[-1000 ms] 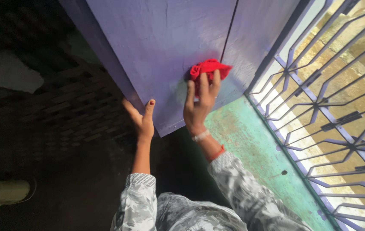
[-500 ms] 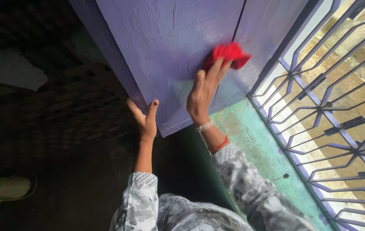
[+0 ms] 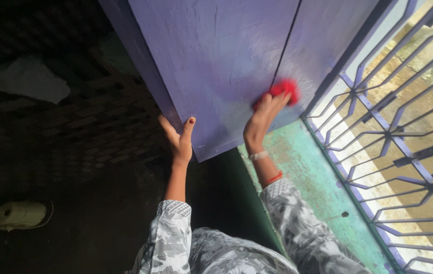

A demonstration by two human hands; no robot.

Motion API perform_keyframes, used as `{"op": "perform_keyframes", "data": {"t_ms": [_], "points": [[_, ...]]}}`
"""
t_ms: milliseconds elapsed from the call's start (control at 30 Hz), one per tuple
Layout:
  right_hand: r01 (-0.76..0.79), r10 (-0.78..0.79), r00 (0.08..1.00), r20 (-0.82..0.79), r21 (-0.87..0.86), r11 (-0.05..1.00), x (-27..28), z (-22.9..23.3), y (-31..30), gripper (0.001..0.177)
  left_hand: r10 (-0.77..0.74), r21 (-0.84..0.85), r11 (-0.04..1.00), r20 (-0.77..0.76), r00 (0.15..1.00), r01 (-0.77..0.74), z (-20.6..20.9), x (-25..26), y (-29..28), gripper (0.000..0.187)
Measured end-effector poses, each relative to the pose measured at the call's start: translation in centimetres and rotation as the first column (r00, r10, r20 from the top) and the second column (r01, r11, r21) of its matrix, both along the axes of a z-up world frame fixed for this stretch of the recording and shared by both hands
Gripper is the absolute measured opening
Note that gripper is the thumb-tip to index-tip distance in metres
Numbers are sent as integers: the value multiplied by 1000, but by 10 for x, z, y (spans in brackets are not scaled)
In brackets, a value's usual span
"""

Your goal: The person wipes a purple painted wooden surface with a red cloth. They move the cloth in circular and back-and-forth motions across the surface, covering different areas from top to bottom.

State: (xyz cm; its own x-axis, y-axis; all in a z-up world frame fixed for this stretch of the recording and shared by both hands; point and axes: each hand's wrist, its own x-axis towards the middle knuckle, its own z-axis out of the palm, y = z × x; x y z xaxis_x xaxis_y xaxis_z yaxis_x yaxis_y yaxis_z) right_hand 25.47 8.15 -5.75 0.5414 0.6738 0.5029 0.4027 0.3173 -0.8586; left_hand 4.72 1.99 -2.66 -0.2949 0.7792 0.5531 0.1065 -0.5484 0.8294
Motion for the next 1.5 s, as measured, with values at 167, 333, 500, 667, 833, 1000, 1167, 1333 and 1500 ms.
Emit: {"op": "perform_keyframes", "data": {"t_ms": [167, 333, 500, 667, 833, 1000, 1167, 1333, 1500], "points": [[-12, -12, 992, 127, 188, 982, 5, 61, 18, 71, 6, -15, 1000, -5, 1000, -6, -2, 0, 0, 78], [128, -121, 986, -112, 64, 990, 7, -7, 21, 82, 30, -4, 1000, -31, 999, -30, -2, -2, 1, 76], [65, -237, 763, -601, -293, 954, 25, -42, 25, 74, -6, -12, 1000, 11, 1000, 7, 0, 0, -3, 79], [56, 19, 906, -422, 166, 985, 35, 19, 38, 69, 27, 2, 1000, -39, 999, -27, 1, -1, -2, 82], [91, -42, 976, -212, 226, 970, 40, 6, 49, 77, 16, 19, 1000, -37, 999, -15, -4, -1, -2, 81], [198, -258, 843, -472, -174, 965, 58, -66, 59, 76, 4, -11, 1000, -13, 1000, -4, -5, -1, -1, 80], [114, -122, 777, -617, -53, 992, 90, -29, 73, 82, 9, 14, 1000, -26, 1000, -8, -2, 0, -1, 83], [47, -1, 974, -227, 198, 979, 98, 34, 78, 80, 27, 15, 1000, -28, 999, -26, -3, 1, -2, 83], [176, -127, 953, -275, 159, 972, 87, -10, 73, 78, 2, -32, 999, -24, 1000, -2, -4, 0, 1, 84]]}}
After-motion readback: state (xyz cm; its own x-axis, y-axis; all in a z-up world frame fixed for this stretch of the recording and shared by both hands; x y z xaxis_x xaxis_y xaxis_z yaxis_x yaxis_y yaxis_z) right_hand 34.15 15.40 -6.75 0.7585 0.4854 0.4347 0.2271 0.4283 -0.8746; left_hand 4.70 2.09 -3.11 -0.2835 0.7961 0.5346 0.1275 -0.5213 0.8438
